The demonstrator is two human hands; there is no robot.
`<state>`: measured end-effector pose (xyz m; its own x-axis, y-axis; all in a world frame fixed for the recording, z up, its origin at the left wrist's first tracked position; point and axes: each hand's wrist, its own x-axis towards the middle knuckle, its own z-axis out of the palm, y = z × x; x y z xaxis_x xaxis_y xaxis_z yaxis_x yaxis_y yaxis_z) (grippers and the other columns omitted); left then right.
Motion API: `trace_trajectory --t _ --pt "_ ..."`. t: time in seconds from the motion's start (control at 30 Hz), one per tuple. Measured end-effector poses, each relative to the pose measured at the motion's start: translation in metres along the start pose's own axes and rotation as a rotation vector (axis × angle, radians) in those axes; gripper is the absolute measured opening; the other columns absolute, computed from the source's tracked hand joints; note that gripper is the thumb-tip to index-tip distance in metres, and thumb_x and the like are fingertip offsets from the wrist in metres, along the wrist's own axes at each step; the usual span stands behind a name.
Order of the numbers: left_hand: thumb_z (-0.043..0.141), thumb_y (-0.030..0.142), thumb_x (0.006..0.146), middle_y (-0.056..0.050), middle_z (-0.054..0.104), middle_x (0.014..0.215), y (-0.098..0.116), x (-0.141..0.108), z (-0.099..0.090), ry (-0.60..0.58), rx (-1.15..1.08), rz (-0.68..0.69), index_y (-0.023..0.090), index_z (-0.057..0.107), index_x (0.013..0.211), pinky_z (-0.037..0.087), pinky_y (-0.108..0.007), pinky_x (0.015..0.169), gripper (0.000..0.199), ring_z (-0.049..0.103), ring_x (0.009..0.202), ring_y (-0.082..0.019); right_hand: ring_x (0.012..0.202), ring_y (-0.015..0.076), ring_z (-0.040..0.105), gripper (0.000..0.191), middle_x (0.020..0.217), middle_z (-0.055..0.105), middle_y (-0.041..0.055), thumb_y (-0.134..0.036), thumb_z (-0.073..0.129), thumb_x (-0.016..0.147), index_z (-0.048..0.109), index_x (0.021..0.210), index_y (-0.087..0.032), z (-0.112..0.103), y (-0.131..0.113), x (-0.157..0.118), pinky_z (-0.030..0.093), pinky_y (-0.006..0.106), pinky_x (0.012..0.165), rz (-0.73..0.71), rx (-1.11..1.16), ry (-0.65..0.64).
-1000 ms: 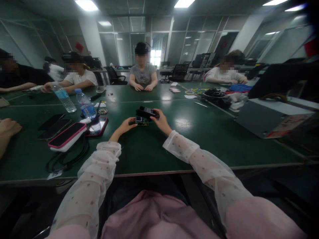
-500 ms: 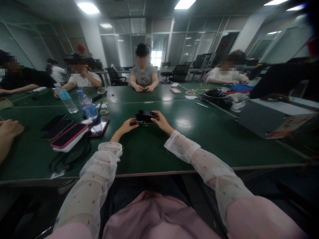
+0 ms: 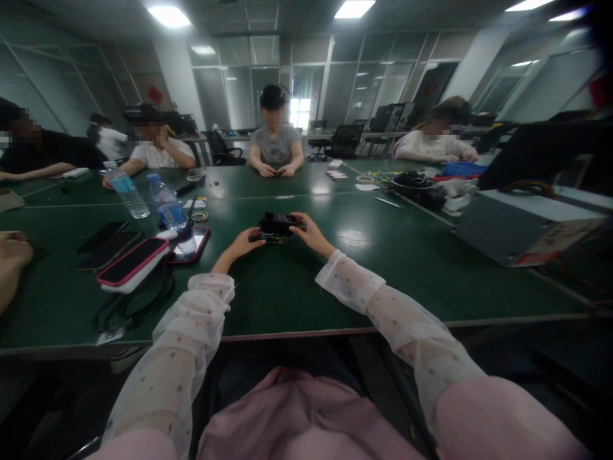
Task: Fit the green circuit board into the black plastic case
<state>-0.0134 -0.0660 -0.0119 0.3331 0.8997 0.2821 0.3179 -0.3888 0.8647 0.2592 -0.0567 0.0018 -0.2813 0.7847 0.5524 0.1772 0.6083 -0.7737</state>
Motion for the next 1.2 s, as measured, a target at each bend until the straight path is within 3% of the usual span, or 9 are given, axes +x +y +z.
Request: trace_trajectory --t 0.3,0.47,0.77,1.2 --pt "0.077 0.039 0.068 -0.016 0.062 0.123 0.003 0.000 0.000 -0.008 0.031 0.023 0.012 0.057 0.121 0.040 -0.049 0.104 0.062 0.059 0.115 -0.030 0.109 0.0247 0.058 0.048 0.114 0.060 0.0075 -0.036 0.066 0.080 0.049 0.123 -0.024 -0.002 -0.002 -0.003 0.051 0.044 0.089 -0.024 -0.108 -0.068" --pt "0.084 0.034 0.058 -0.019 0.049 0.139 0.000 0.000 0.002 -0.023 -0.024 0.026 0.013 0.039 0.139 0.035 -0.049 0.108 0.095 0.049 0.127 -0.032 0.106 0.0242 0.060 0.046 0.113 0.060 0.0072 -0.031 0.067 0.078 0.051 0.121 -0.024 0.000 0.010 -0.009 0.051 0.046 0.091 0.008 -0.140 -0.122" --pt "0.075 0.040 0.072 -0.014 0.059 0.130 0.008 -0.002 0.002 -0.008 0.028 0.008 0.016 0.051 0.127 0.038 -0.048 0.107 0.065 0.054 0.122 -0.030 0.109 0.0238 0.060 0.056 0.116 0.059 0.0068 -0.026 0.071 0.074 0.045 0.124 -0.026 0.002 0.017 -0.014 0.048 0.051 0.096 0.058 -0.118 -0.173" --pt "0.076 0.038 0.071 -0.016 0.058 0.130 0.001 0.000 0.000 -0.028 0.087 0.062 0.013 0.050 0.128 0.039 -0.048 0.106 0.067 0.055 0.121 -0.030 0.111 0.0238 0.060 0.059 0.118 0.058 0.0091 -0.020 0.071 0.074 0.042 0.126 -0.022 0.004 0.011 -0.016 0.046 0.048 0.099 0.064 -0.143 -0.172"
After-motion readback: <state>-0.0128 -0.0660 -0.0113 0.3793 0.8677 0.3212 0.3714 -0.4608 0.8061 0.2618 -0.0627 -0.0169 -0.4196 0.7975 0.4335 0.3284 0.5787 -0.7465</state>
